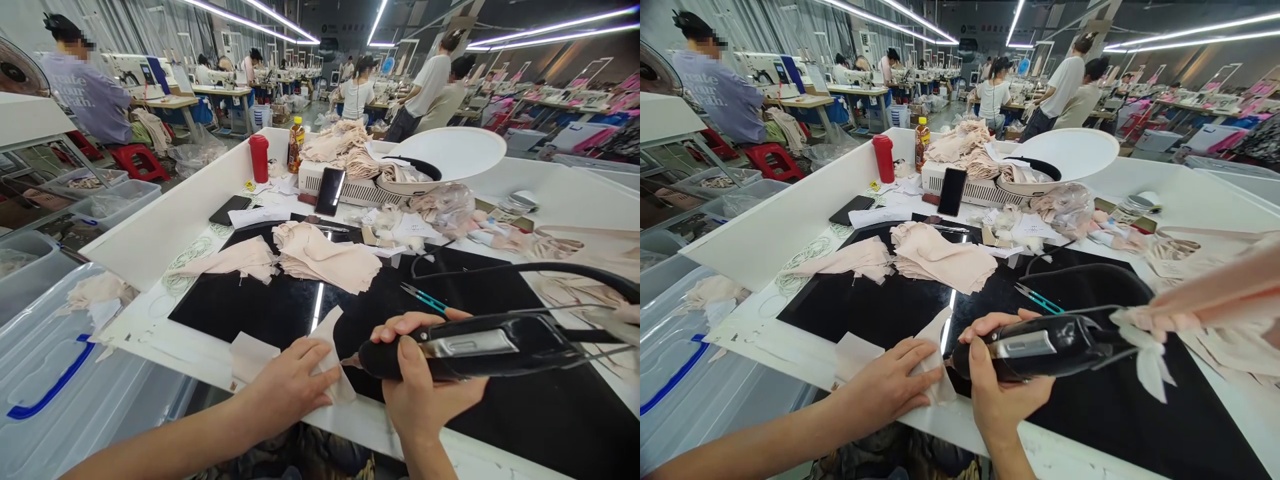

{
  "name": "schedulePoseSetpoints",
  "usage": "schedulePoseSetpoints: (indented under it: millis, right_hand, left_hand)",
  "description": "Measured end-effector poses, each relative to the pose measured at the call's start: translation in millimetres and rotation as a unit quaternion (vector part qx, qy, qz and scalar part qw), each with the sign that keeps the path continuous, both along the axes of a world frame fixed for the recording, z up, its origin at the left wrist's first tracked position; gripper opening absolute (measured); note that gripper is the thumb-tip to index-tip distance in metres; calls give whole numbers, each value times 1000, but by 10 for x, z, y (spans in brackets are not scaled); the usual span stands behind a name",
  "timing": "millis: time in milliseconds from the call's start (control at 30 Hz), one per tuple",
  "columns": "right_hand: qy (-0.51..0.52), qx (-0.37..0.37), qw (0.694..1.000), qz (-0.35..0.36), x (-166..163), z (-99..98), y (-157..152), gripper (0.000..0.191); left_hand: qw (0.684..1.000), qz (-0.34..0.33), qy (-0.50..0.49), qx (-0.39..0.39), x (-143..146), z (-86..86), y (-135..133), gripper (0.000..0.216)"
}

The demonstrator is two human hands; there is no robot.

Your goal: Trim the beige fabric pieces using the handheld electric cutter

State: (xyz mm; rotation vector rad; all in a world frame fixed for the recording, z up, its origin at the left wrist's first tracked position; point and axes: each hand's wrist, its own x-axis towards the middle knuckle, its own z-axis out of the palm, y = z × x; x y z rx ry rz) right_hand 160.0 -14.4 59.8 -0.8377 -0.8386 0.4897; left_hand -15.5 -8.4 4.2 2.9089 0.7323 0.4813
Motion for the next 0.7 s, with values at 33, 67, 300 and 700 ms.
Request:
schedulePoseSetpoints:
  millis: [33, 67, 300, 700]
  right_hand:
    - [-1, -6, 1000, 3, -6, -8, 6, 47]
    - [-1, -12, 1000, 4, -12, -18, 9, 47]
    - [7, -23, 1000, -6, -35, -33, 49, 45]
    - [12, -17, 1000, 9, -62, -66, 147, 46]
  left_hand:
    - [1000, 4, -3, -2, -1, 2, -1, 48]
    - [1000, 7, -4, -5, -2, 2, -1, 47]
    - [1000, 11, -17, -16, -17, -31, 1, 45]
    - [999, 37, -27, -4, 51, -81, -79, 56]
